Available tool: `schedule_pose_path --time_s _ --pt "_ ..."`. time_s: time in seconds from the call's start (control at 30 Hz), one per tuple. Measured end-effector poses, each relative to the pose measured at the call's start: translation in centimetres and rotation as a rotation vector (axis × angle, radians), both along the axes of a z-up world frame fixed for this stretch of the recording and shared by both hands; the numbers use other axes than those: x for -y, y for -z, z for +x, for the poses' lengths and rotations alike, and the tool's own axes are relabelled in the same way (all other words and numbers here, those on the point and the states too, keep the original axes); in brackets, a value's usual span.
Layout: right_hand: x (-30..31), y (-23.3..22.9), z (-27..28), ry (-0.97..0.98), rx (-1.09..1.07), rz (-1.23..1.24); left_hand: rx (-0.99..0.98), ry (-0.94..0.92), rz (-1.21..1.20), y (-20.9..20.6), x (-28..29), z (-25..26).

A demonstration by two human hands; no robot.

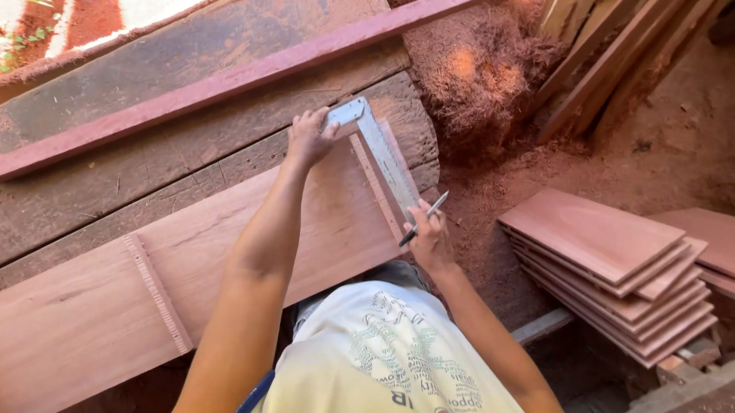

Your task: The person measures and marks a wooden plank using a try square and a pencil. They repeatedly position the square on the wood to draw straight lines and make measurement marks on the surface.

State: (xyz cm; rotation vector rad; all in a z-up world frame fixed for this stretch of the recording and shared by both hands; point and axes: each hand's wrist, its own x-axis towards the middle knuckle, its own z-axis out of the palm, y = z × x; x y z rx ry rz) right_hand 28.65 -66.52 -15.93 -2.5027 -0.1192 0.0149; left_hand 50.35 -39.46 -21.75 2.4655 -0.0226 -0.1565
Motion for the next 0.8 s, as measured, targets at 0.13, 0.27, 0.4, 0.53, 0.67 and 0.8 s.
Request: schedule_pose_path --time_s 0.13,0.27,0.4,0.53,0.67,0.8 --pt "0.5 1.6 -1.0 0.013 -0.023 0.017 -0.011 -0.008 -0.021 3.0 0.7 -1.1" --pt "1.1 2.9 -2.0 -0.032 0.002 -0.004 -0.019 -0.039 -0.020 3.0 1.1 -1.9" --pt "1.4 3.0 -2.4 -0.038 0.058 -0.011 -0.118 -0.055 0.117 -1.5 3.8 -1.5" --pt "1.6 2.6 -2.1 -0.039 0.088 -0.013 -0.325 -0.106 0.241 -3.6 6.0 -1.1" --pt "1.9 2.3 -2.4 0.008 0.074 0.024 -0.319 -0.167 0.204 -3.0 6.3 -1.3" --pt "2.0 2.9 -2.7 0.007 0.083 0.044 -0.276 -0.191 0.185 -2.4 6.4 -1.9"
